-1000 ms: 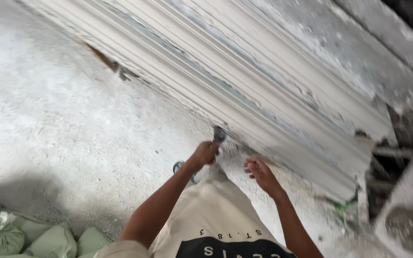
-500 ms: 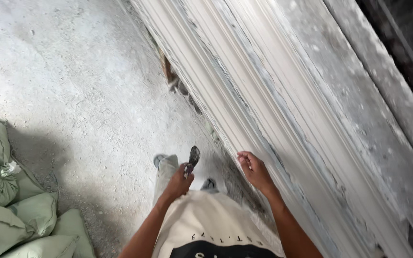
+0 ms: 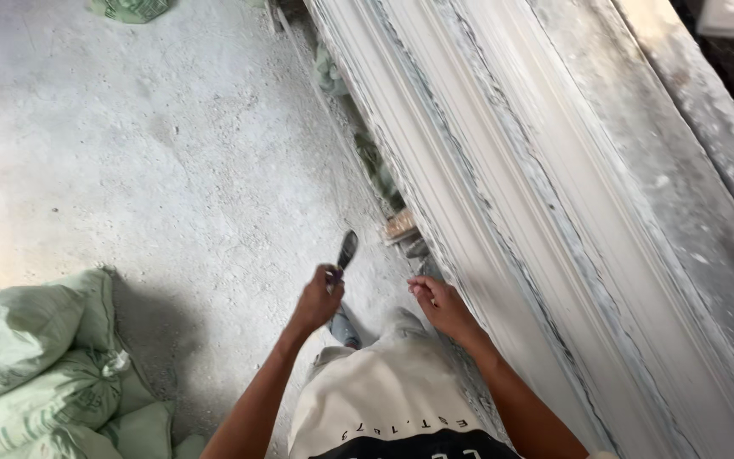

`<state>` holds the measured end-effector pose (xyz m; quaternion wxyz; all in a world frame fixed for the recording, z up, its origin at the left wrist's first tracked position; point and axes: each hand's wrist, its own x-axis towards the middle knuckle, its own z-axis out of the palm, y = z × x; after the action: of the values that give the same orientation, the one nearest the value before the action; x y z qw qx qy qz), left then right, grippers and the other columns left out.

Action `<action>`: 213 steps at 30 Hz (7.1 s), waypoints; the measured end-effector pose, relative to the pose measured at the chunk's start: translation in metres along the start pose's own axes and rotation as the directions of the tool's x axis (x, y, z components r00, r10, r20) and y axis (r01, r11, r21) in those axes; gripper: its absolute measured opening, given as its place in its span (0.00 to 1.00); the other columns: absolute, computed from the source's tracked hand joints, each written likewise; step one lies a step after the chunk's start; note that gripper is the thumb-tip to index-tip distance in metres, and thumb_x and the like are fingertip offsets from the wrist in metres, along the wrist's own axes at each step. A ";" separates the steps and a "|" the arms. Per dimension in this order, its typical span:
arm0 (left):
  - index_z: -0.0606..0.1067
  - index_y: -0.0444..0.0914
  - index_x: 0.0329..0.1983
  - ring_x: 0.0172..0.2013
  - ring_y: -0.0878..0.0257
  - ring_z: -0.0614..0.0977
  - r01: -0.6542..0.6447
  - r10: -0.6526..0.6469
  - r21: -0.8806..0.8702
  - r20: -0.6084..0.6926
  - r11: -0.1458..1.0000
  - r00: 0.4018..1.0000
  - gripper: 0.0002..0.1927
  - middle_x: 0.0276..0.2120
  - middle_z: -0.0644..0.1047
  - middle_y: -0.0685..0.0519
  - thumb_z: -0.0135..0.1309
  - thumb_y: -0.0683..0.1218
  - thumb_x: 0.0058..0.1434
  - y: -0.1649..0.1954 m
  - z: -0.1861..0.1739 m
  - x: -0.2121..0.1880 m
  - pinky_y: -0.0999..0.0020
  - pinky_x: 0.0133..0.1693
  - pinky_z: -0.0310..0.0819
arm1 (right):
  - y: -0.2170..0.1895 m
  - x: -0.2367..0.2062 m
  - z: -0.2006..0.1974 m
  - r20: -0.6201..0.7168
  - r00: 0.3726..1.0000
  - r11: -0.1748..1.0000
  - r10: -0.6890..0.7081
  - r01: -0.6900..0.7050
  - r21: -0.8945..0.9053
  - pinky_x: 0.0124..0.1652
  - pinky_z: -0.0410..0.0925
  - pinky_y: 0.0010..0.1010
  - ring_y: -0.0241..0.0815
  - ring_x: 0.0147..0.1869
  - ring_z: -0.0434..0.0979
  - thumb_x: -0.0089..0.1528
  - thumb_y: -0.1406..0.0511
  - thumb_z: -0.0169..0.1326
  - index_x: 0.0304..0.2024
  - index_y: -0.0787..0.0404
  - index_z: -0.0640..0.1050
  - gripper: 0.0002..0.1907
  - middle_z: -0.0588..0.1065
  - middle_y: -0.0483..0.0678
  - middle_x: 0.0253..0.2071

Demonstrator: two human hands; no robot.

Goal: The person uses a small hand scraper to remove dried plaster residue from decorative gypsum cornice moldings laid on a work table. They work the blade along the grooved profiles, reposition the moldings, and move between pieces to clean different sections.

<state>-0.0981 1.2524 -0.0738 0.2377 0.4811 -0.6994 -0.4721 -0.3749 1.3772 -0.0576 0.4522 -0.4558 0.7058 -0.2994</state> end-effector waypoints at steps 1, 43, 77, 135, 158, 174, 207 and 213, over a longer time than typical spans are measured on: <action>0.68 0.37 0.58 0.37 0.52 0.83 -0.011 0.012 0.040 -0.042 0.999 0.999 0.19 0.39 0.82 0.42 0.55 0.48 0.68 -0.001 -0.020 0.030 0.57 0.37 0.78 | -0.016 0.021 0.004 0.004 0.999 0.997 -0.035 0.034 0.075 0.46 0.73 0.26 0.33 0.48 0.81 0.69 0.63 0.48 0.55 0.65 0.77 0.16 0.81 0.46 0.44; 0.50 0.33 0.67 0.31 0.62 0.80 0.547 -0.216 -0.475 0.586 0.689 0.781 0.31 0.43 0.71 0.38 0.45 0.36 0.62 0.087 -0.120 0.928 0.66 0.30 0.84 | -0.331 0.797 -0.162 -0.341 0.905 0.951 0.254 -0.169 0.261 0.47 0.71 0.29 0.37 0.48 0.78 0.70 0.60 0.48 0.59 0.62 0.74 0.19 0.80 0.48 0.49; 0.16 0.45 0.74 0.14 0.57 0.78 0.584 -0.226 -0.330 0.697 0.742 0.680 0.60 0.49 0.71 0.33 0.46 0.31 0.57 0.110 -0.093 0.921 0.66 0.16 0.76 | -0.295 0.931 -0.169 -0.220 0.927 0.844 0.304 -0.369 -0.389 0.41 0.69 0.56 0.70 0.35 0.76 0.71 0.49 0.38 0.24 0.69 0.77 0.35 0.76 0.67 0.27; 0.27 0.47 0.79 0.17 0.58 0.79 0.433 -0.220 -0.348 0.509 0.832 0.832 0.58 0.50 0.72 0.27 0.53 0.36 0.59 0.100 -0.125 0.977 0.66 0.12 0.75 | -0.331 1.004 -0.168 -0.221 0.955 0.844 0.199 -0.281 -0.458 0.45 0.70 0.55 0.69 0.38 0.78 0.72 0.48 0.34 0.25 0.67 0.79 0.37 0.77 0.66 0.30; 0.36 0.42 0.80 0.22 0.64 0.74 0.344 -0.107 -0.376 0.527 0.860 0.843 0.45 0.44 0.75 0.42 0.48 0.40 0.67 0.022 -0.170 1.011 0.67 0.20 0.73 | -0.391 0.993 -0.161 -0.174 0.964 0.979 0.201 -0.204 0.002 0.44 0.70 0.45 0.58 0.41 0.79 0.72 0.48 0.39 0.44 0.65 0.77 0.28 0.79 0.59 0.36; 0.71 0.44 0.62 0.34 0.52 0.82 -0.734 0.248 0.286 0.814 0.616 0.525 0.19 0.41 0.76 0.47 0.48 0.50 0.69 0.077 -0.232 1.047 0.55 0.34 0.79 | -0.222 0.665 -0.065 -0.940 0.331 0.794 0.081 -0.592 -0.140 0.68 0.48 0.62 0.68 0.75 0.54 0.68 0.61 0.48 0.66 0.64 0.71 0.25 0.60 0.65 0.71; 0.73 0.58 0.62 0.26 0.53 0.83 -0.978 -0.022 -0.068 0.997 0.198 -0.073 0.19 0.35 0.79 0.48 0.46 0.54 0.69 0.127 -0.185 1.146 0.54 0.26 0.81 | -0.245 0.688 -0.062 -0.901 -0.072 0.467 0.427 -0.836 0.288 0.67 0.37 0.76 0.58 0.78 0.55 0.70 0.49 0.41 0.76 0.51 0.62 0.34 0.56 0.53 0.78; 0.75 0.58 0.62 0.26 0.50 0.83 -0.983 0.018 -0.029 1.000 0.179 -0.026 0.17 0.33 0.79 0.47 0.47 0.54 0.71 0.118 -0.195 1.141 0.52 0.29 0.80 | -0.243 0.686 -0.059 -0.896 -0.093 0.466 0.434 -0.828 0.312 0.69 0.37 0.73 0.56 0.79 0.55 0.69 0.51 0.43 0.76 0.50 0.63 0.34 0.56 0.51 0.79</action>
<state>-0.4817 0.1552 -0.0215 -0.2473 -0.2171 -0.9392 -0.0980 -0.4581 0.6525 -0.0809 -0.0348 0.1336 0.9849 -0.1046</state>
